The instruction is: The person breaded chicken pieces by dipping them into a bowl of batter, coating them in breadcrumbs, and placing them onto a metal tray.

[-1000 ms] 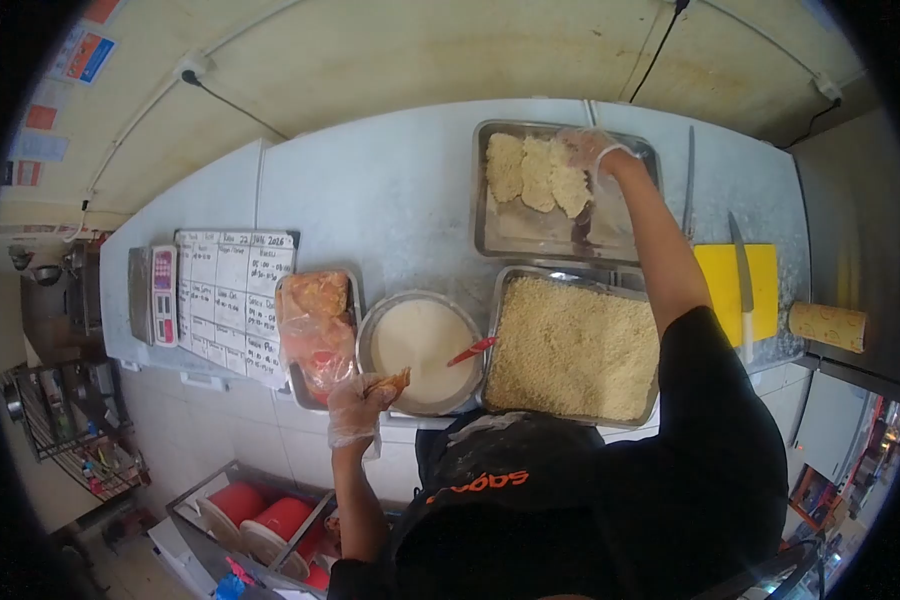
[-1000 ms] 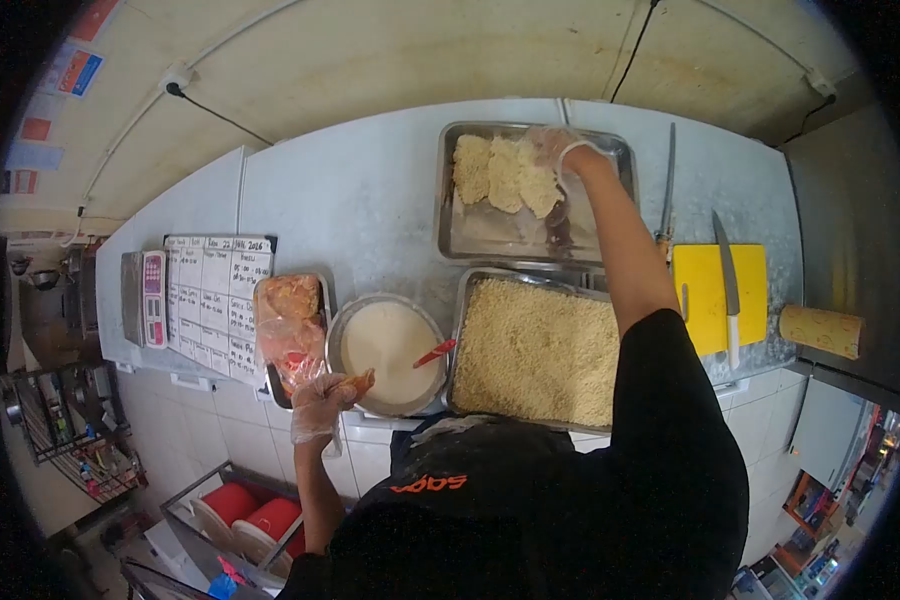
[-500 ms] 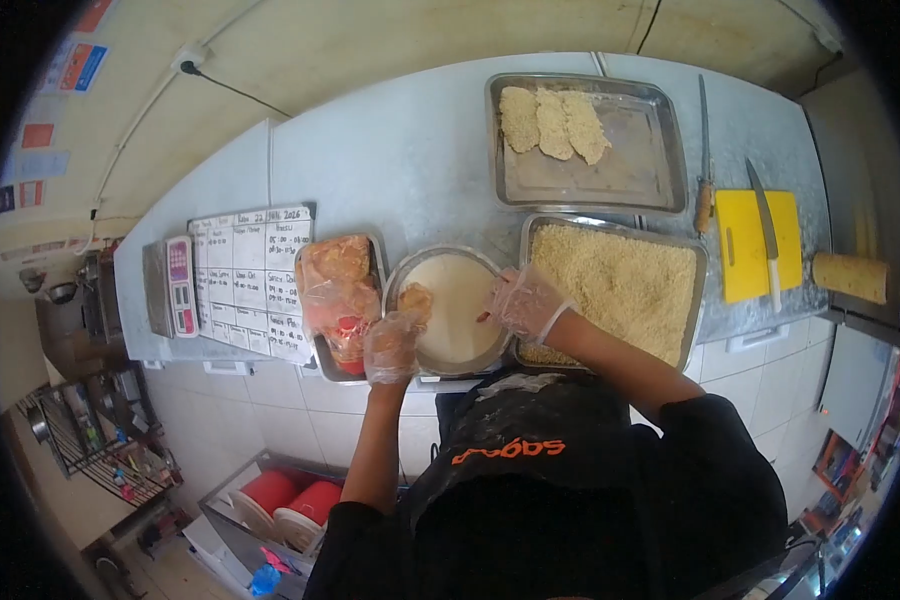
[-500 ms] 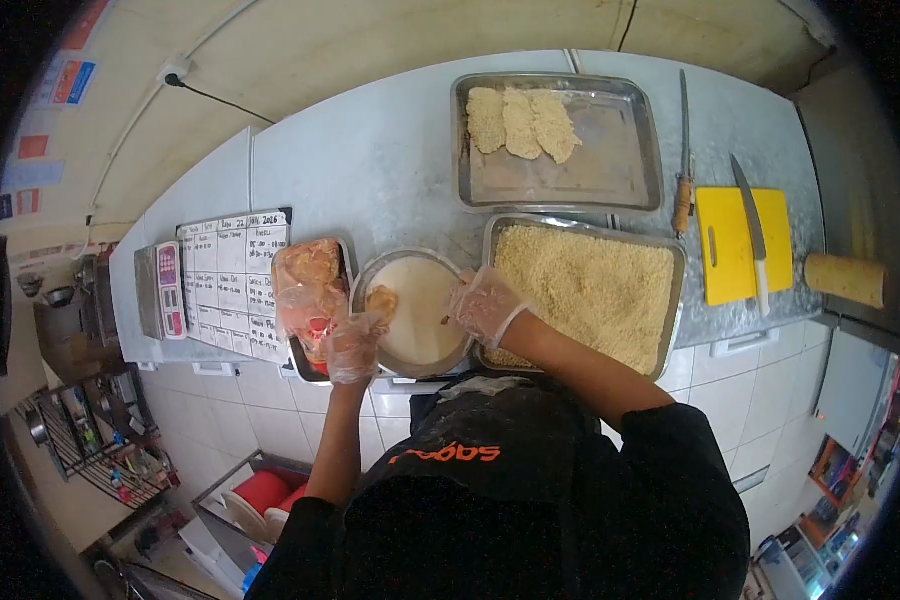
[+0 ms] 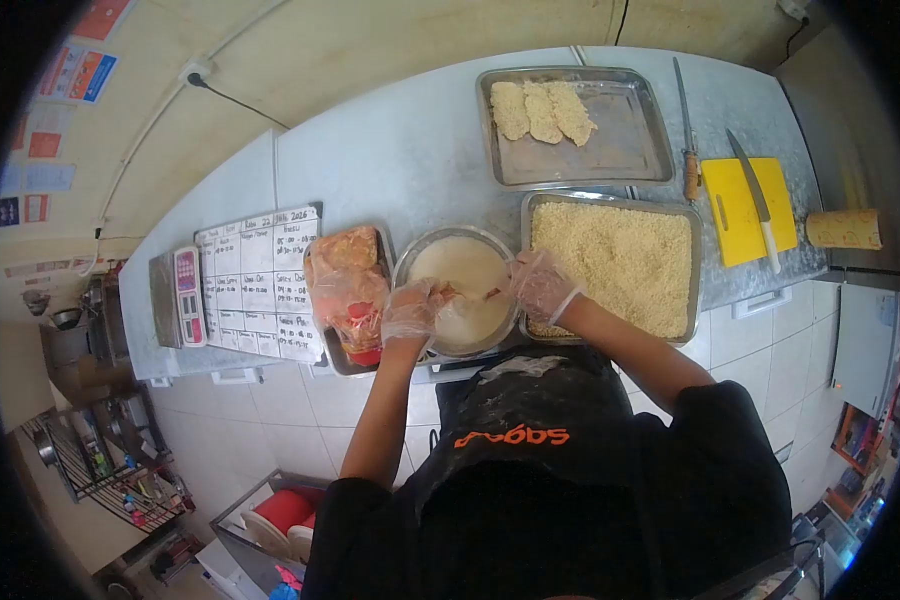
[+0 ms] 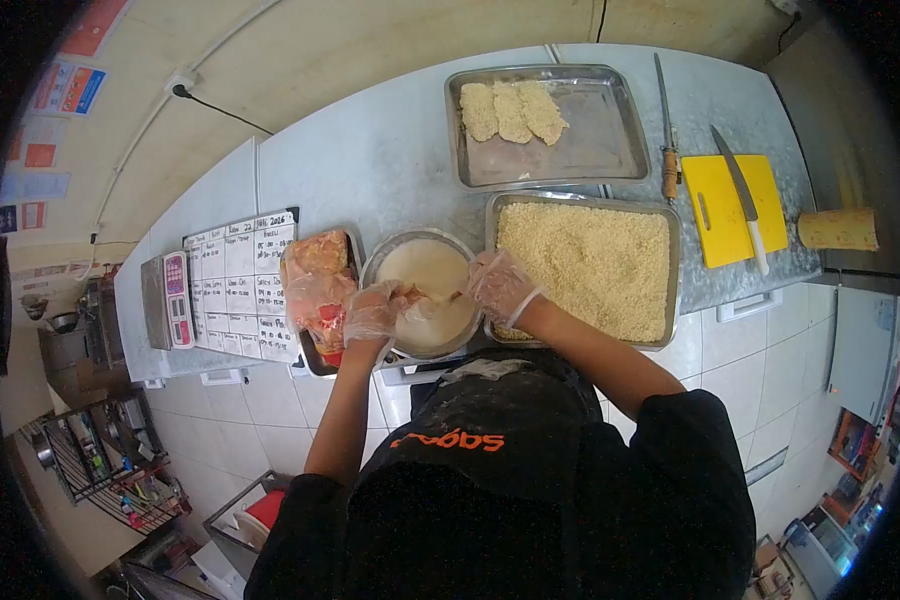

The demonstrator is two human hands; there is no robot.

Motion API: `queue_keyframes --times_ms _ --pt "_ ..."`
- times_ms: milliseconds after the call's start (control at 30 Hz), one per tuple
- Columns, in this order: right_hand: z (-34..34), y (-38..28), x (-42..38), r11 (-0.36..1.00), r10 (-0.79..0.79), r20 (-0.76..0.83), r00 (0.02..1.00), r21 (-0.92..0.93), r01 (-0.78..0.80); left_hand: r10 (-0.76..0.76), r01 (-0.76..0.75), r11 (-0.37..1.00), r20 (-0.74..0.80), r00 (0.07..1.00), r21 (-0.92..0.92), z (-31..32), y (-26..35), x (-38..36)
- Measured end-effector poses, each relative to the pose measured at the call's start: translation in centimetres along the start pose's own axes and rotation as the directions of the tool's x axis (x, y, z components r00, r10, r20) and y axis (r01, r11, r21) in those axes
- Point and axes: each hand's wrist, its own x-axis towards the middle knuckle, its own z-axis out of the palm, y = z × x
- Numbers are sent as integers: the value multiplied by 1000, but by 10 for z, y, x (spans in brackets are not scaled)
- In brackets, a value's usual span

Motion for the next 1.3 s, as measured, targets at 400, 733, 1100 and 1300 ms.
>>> queue_keyframes --times_ms 400,733,1100,1300 --pt "-23 -37 -22 990 115 -38 993 92 -111 -129 119 986 79 988 116 39 0 -33" --pt "-48 -44 -31 990 123 -96 988 79 -115 41 -75 971 149 988 228 12 -3 -14" --pt "-47 -26 -48 921 360 -133 924 211 -328 11 -13 996 31 999 85 -20 -19 0" --pt "-14 85 -185 603 743 -418 523 76 -794 -56 57 994 -12 998 88 12 -48 -8"
